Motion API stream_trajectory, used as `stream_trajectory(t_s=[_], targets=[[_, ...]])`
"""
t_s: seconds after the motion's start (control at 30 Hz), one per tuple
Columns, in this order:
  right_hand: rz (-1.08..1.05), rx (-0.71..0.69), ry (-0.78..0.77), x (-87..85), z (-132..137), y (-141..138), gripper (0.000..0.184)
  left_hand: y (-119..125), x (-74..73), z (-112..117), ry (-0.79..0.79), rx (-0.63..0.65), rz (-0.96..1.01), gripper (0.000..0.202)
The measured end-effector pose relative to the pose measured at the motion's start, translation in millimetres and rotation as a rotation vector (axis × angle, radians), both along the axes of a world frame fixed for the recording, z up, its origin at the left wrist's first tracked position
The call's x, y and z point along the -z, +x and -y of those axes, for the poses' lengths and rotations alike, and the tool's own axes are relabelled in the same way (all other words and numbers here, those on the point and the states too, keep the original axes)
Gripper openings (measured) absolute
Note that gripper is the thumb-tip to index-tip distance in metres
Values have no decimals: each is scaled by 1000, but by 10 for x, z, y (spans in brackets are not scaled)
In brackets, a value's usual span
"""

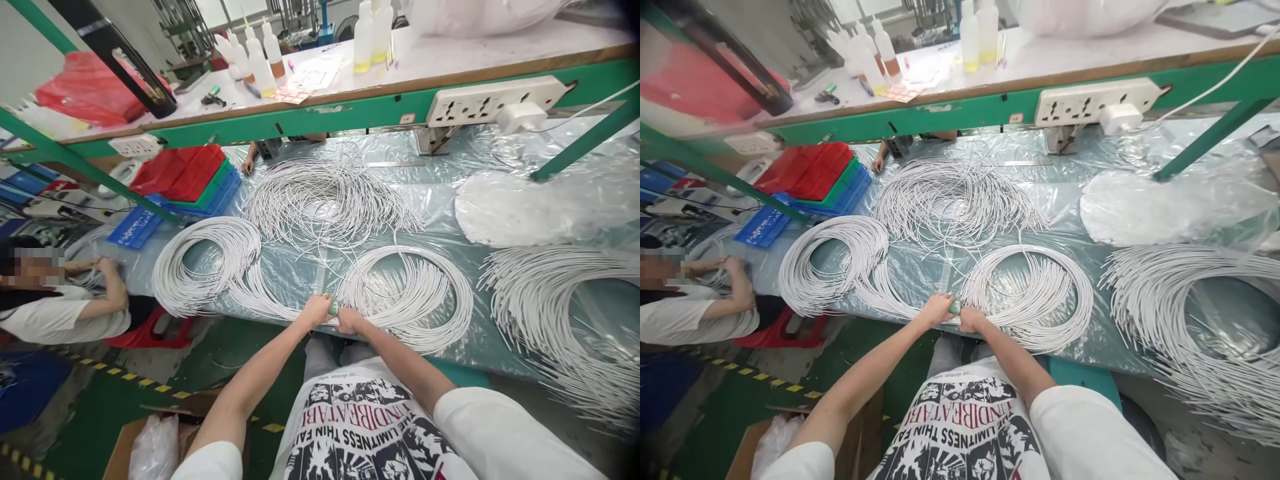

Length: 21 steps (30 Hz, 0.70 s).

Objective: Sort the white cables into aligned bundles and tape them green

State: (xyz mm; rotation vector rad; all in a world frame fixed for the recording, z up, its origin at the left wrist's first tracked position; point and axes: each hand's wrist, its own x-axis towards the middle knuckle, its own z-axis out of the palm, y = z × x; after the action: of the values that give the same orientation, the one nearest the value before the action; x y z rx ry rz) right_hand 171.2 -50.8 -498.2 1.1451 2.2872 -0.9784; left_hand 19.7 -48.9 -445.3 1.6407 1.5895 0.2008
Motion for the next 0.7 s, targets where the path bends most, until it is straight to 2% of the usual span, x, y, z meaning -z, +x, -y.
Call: stream_trajectory(t_s=[0.17, 0.43, 0.7], targets=[[-18, -47, -20, 17, -17, 1, 29, 75, -50, 207, 27, -42, 57, 39], [-26, -112, -16, 24, -45, 18, 26, 113, -22, 273, 35, -72, 124, 38], [-12, -112, -25, 2, -79, -9, 28, 52, -49, 335, 68, 30, 92, 40]])
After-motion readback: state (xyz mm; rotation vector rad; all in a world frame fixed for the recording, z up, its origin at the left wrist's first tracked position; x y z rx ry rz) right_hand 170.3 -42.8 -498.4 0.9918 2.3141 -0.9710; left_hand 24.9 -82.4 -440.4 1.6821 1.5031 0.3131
